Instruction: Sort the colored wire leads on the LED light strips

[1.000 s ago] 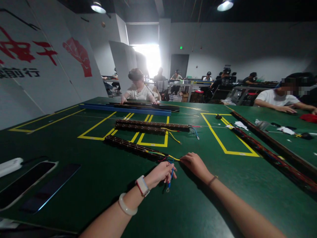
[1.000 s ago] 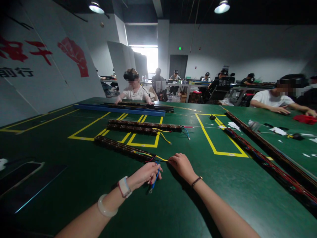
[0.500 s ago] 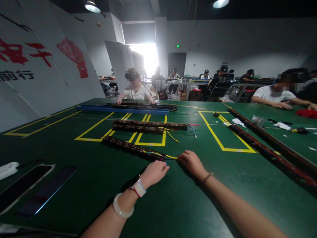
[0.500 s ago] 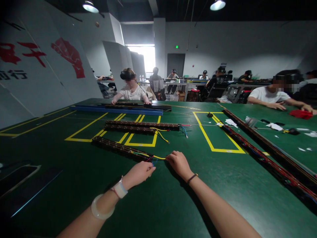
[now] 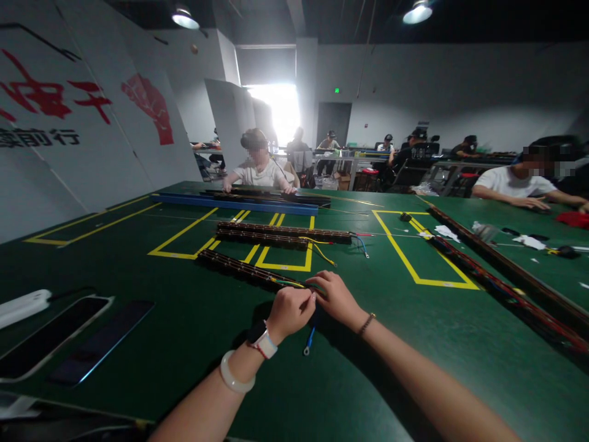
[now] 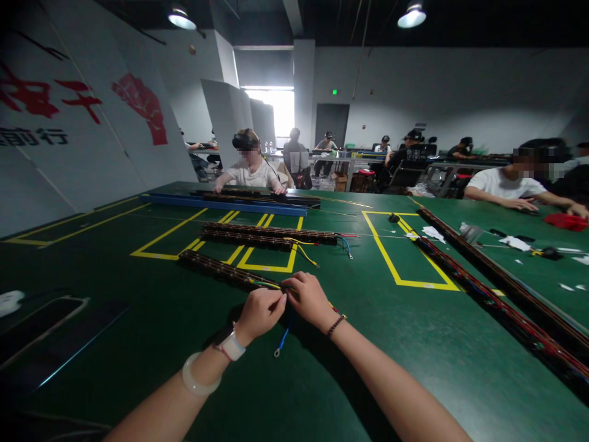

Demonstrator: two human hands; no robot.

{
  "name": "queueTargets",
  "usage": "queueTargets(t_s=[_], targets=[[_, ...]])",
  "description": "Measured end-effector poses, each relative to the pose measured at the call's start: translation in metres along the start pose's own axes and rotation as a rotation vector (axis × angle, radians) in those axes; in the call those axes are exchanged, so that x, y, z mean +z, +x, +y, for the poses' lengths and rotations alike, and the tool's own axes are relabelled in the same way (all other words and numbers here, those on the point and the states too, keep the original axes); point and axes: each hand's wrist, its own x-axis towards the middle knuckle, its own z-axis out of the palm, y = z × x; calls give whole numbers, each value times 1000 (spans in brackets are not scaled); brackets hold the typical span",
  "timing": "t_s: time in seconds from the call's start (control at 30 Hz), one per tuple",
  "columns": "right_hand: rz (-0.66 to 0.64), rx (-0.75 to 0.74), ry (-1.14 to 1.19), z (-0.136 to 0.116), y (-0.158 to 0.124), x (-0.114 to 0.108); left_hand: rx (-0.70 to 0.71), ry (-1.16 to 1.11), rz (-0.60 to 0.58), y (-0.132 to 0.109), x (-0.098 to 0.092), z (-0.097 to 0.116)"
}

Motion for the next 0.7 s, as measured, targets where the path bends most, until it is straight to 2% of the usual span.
queueTargets(t_s=[0.17,0.3,0.43,0.6,0.7], targets=[[-121,22,-29,-14,34,12,246,5,107,-3,3,2],[-48,72,87,-8,41,14,349,47,137,-5,4,3],[8,103,284,9,26,0,306,43,156,-4,3,0],[-174,-94,338,40,-5,-23,316,30,141,-4,4,1],[-278,-154,329,52,-15,-32,353,31,137,-5,5,3]])
